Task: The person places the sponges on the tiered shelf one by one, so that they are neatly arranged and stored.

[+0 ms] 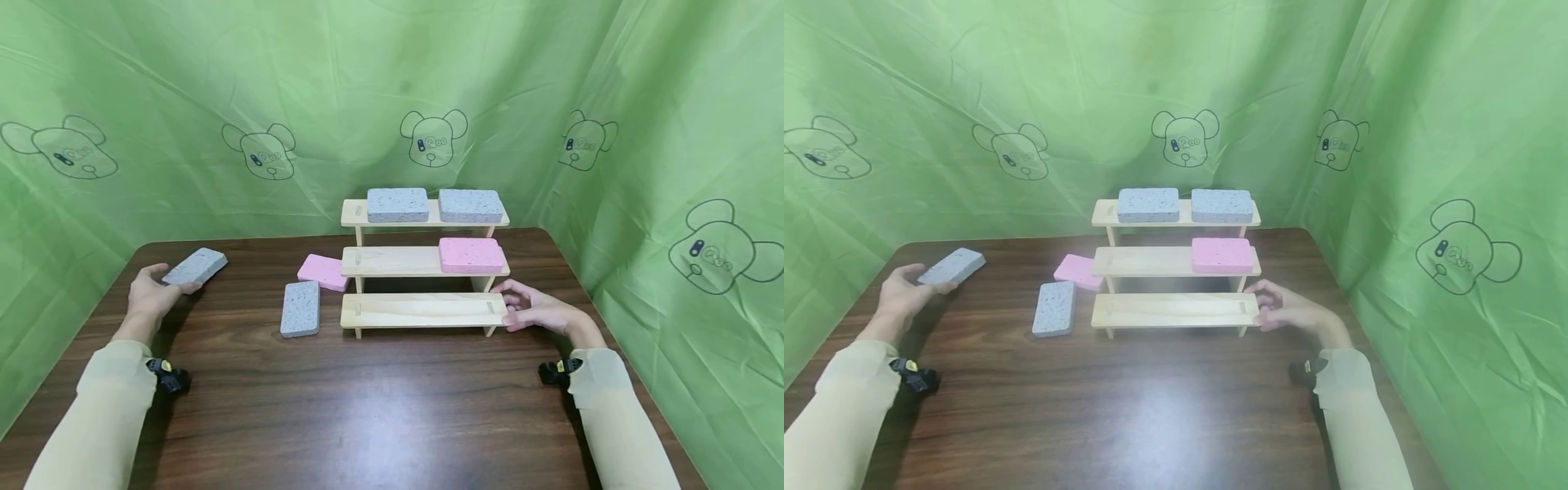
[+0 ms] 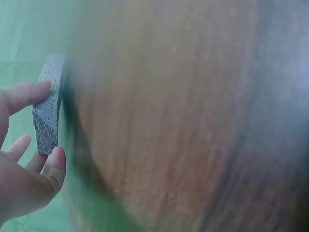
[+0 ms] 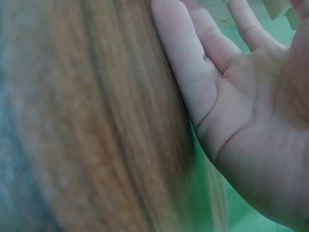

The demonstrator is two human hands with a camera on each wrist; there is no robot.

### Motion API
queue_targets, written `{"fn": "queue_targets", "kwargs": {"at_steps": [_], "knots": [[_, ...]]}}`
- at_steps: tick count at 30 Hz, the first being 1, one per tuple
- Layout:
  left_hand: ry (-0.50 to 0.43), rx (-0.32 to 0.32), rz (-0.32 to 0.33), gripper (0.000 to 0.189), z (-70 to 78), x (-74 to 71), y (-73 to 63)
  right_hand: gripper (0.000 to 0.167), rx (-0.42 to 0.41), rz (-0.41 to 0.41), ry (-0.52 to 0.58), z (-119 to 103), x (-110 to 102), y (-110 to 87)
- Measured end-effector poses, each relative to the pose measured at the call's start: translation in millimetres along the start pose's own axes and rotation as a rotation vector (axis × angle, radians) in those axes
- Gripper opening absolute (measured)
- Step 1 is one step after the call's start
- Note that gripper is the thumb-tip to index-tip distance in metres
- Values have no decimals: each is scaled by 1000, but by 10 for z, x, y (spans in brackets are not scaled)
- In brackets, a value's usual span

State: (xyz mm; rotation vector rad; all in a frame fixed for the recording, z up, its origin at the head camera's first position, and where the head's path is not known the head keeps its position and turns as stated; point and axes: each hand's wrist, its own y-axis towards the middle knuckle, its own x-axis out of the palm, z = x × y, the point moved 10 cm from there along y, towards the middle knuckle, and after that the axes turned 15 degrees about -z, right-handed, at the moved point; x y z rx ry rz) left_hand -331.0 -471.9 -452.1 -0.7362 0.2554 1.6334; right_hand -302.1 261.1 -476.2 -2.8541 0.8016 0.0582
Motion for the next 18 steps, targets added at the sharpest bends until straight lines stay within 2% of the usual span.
{"fn": "queue_targets", "kwargs": {"at_steps": [4, 7, 9, 14, 18], "knots": [[-30, 28, 13, 98, 80, -38, -30, 60, 3, 0, -7, -9, 9, 0], [-49, 64, 11, 97, 203, -48, -75, 61, 11, 6, -13, -16, 12, -6], [-107, 98, -9, 90, 316, -15, -117, 61, 14, 7, -15, -18, 12, -7], [-297, 215, -107, 74, 746, 169, -284, 60, 0, -5, 2, -12, 12, -7], [-300, 302, -169, 73, 1138, 318, -478, 58, 6, -3, 31, 22, 1, -4]]}}
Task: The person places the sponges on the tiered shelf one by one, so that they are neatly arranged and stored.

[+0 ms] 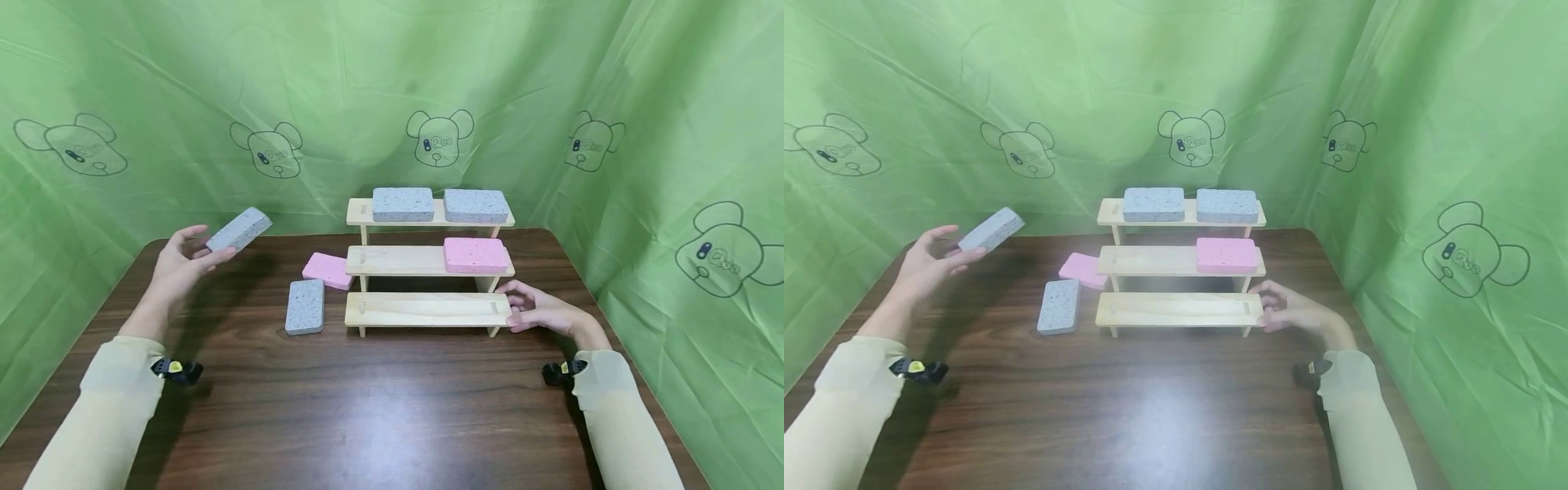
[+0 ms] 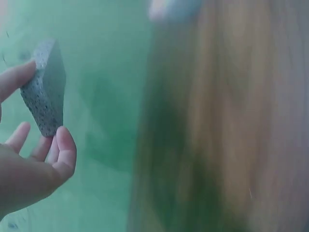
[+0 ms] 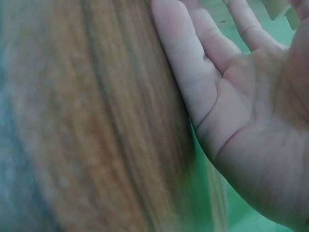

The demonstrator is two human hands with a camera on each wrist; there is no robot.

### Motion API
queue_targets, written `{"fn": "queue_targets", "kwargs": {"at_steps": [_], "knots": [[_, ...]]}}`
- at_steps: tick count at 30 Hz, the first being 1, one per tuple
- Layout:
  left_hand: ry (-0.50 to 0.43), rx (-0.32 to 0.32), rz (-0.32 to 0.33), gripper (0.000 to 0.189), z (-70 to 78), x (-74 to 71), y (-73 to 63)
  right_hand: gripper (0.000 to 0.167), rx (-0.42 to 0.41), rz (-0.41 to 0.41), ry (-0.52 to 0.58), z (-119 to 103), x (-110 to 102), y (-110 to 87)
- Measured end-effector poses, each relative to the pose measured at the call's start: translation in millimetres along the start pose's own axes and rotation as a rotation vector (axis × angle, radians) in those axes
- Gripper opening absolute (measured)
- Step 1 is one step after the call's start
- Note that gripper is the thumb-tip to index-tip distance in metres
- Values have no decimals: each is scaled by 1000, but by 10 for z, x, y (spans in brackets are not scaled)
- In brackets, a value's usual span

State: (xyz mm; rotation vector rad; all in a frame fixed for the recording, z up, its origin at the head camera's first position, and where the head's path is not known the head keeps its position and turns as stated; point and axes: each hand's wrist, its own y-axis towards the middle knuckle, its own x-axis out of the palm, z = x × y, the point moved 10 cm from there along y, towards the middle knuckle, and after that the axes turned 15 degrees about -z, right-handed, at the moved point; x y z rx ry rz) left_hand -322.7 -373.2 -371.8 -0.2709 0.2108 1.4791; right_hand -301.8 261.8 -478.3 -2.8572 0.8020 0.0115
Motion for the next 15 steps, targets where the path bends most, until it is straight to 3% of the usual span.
{"fn": "queue_targets", "kwargs": {"at_steps": [8, 15], "knots": [[-81, 180, -115, 66, 585, 569, -82, 51, 13, 4, 30, 41, -20, -15], [-19, 262, -204, 67, 957, 1007, -206, 59, -10, -10, -4, 16, -8, 6]]}}
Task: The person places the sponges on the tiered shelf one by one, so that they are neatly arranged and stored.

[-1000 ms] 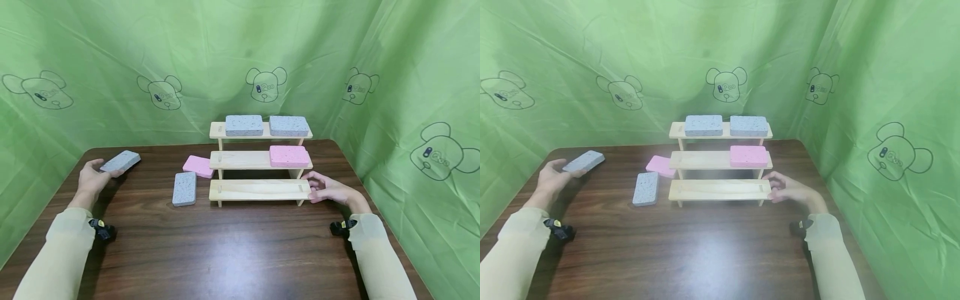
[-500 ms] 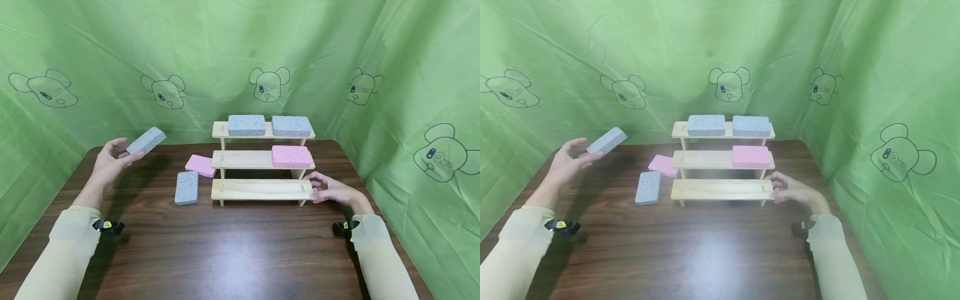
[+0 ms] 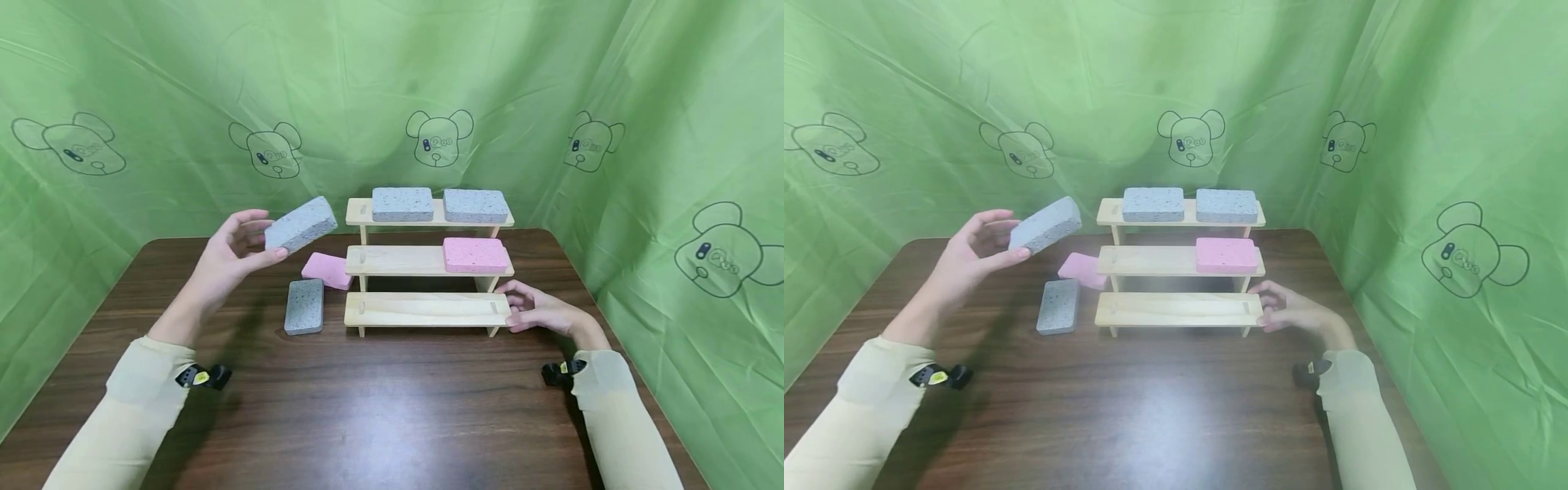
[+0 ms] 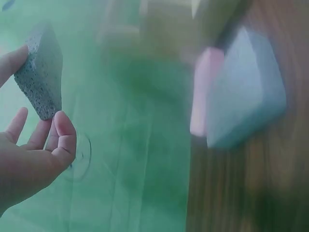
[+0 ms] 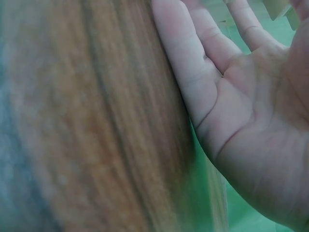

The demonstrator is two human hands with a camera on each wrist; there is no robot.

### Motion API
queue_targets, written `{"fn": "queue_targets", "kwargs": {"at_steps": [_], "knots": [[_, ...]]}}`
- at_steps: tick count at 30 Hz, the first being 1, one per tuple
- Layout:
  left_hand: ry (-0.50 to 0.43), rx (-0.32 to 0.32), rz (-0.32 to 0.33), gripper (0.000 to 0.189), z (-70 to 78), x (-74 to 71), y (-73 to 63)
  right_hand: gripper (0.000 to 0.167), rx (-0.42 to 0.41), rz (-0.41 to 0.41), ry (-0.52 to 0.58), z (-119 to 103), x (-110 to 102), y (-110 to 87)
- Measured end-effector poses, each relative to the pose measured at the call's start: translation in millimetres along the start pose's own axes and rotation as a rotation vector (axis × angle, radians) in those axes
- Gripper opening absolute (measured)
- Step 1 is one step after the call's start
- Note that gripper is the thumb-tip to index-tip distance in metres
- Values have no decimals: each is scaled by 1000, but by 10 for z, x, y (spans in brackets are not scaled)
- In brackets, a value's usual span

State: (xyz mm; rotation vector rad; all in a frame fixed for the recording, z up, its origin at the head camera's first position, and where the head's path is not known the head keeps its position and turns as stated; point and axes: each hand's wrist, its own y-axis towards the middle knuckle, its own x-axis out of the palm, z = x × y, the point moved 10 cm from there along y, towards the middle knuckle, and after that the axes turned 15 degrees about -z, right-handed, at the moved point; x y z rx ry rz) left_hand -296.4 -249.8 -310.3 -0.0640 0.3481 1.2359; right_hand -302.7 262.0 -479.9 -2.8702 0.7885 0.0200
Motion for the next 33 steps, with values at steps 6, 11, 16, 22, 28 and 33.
{"fn": "queue_targets", "kwargs": {"at_steps": [6, 11, 16, 22, 28, 33], "knots": [[55, 53, -73, 70, 110, 302, 67, 60, 16, 13, 0, 13, -4, 3], [77, 63, -130, 70, 100, 516, 152, 53, 42, 31, 28, 34, -12, -12], [65, 82, -190, 70, 108, 730, 249, 52, 47, 34, 27, 37, -13, -16], [-88, 65, -280, 73, 65, 1037, 379, 51, 41, 32, 29, 33, -13, -13], [-90, 5, -302, 74, -38, 1225, 505, 53, 45, 39, 24, 10, 0, -16], [6, 11, -306, 71, -84, 1334, 612, 54, 51, 48, 18, -7, 8, -23]]}}
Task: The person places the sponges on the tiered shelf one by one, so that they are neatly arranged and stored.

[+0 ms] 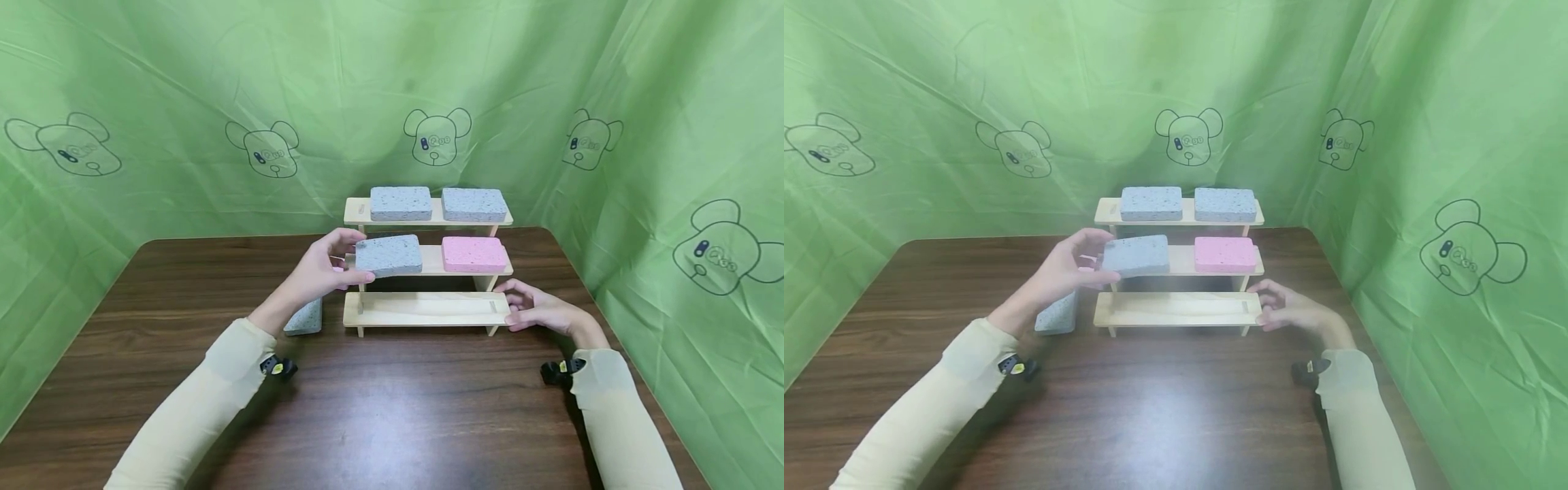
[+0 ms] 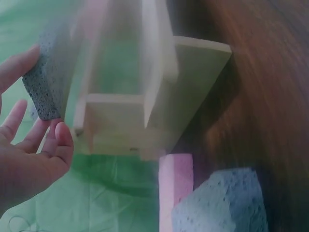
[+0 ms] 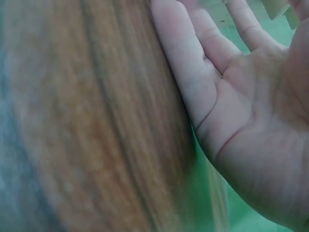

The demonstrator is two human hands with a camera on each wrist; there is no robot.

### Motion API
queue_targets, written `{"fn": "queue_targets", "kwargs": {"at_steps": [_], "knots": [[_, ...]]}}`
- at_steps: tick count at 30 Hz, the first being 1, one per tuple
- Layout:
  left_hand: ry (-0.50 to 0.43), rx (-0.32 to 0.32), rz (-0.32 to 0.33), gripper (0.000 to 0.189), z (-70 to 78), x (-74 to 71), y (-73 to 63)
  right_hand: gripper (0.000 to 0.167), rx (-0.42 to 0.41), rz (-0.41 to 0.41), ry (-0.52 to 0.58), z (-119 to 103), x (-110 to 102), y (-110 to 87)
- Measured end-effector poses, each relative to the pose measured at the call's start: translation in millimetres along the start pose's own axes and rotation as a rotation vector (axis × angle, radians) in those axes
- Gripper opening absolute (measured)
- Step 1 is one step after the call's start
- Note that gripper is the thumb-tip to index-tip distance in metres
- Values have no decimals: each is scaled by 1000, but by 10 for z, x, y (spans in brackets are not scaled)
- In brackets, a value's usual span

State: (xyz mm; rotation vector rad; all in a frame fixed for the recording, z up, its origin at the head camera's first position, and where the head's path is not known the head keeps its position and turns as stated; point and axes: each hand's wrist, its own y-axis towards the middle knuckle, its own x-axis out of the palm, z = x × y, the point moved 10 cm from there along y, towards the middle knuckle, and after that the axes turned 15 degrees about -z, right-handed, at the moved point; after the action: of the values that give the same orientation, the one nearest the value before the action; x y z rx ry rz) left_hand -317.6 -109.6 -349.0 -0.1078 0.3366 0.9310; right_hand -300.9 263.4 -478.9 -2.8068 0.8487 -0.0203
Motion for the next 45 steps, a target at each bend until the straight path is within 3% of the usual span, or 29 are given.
{"fn": "queue_targets", "kwargs": {"at_steps": [5, 19, 25, 45], "knots": [[83, 23, 9, 69, 0, 61, 94, 55, -10, -2, -3, -6, -4, 8], [85, 32, 45, 69, -23, 76, 195, 52, -15, -7, 2, -26, 6, 3], [177, 36, 23, 71, -56, 119, 262, 51, -24, -14, -8, -28, 13, -18], [197, 11, 0, 84, -71, 154, 260, 50, -46, -36, -13, 24, -9, 3]]}}
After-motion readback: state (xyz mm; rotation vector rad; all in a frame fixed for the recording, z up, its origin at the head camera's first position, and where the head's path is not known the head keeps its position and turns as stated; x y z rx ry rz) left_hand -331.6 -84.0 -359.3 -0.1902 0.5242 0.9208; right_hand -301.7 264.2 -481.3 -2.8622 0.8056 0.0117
